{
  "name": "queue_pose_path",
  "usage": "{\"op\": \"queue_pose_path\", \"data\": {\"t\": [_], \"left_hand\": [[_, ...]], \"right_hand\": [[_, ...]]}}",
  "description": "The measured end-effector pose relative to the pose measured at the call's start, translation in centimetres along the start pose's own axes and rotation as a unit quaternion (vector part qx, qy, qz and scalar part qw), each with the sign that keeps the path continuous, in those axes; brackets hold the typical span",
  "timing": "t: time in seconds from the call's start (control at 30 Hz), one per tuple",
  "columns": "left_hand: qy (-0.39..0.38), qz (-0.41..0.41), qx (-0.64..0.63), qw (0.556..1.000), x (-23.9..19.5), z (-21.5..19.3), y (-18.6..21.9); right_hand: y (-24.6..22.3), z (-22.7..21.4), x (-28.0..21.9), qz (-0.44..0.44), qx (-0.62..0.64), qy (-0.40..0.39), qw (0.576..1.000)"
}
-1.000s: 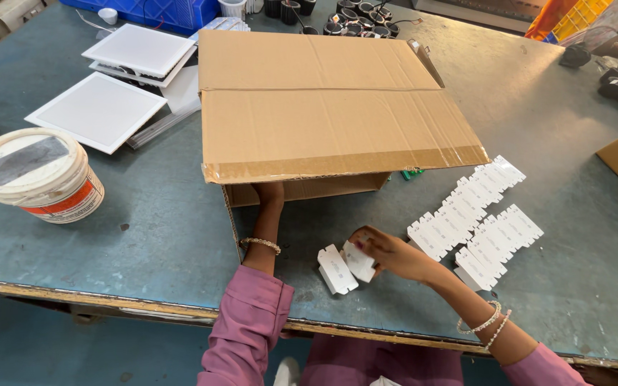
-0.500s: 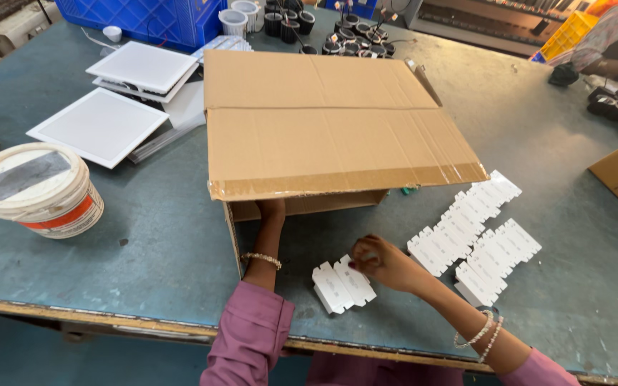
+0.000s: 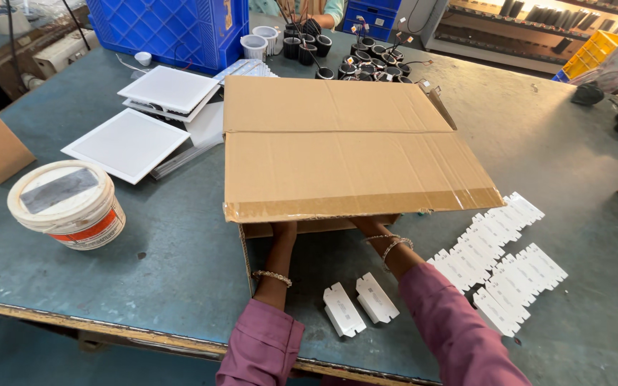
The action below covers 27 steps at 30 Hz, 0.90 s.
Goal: The person removes small white plastic components from a cardboard box, arranges them on a table, and writes on them with a black marker. The person repeats this process for several components.
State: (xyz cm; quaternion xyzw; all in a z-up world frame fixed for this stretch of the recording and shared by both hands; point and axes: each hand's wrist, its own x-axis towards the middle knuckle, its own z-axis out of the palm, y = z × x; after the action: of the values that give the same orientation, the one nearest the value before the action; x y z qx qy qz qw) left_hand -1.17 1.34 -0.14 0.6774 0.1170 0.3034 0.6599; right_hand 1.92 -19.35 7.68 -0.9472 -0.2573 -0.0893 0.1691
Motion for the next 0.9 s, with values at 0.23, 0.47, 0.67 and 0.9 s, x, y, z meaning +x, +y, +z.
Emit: {"op": "queue_pose_path", "data": {"t": [0.23,0.47,0.67,0.9], "left_hand": [[-0.038,-0.016,-0.022,0.999,-0.5,0.5,-3.3],[-0.065,-0.037,-0.027,0.997,-0.1,1.1,-6.4],[-0.026,0.004,0.039,0.999,0.5,0.9,-6.9],[-0.009,-0.024,0.040,0.999,0.3,0.7,-6.0]], "right_hand": [[-0.6,-7.9,-4.3,0.005,0.076,-0.017,0.997],[-2.8,-20.6,-13.7,0.043,0.195,-0.252,0.947],[-5.6,-18.5,-17.4,0.107,0.323,-0.464,0.818],[-2.2,-10.3,-7.1,-0.062,0.089,-0.030,0.994]]}}
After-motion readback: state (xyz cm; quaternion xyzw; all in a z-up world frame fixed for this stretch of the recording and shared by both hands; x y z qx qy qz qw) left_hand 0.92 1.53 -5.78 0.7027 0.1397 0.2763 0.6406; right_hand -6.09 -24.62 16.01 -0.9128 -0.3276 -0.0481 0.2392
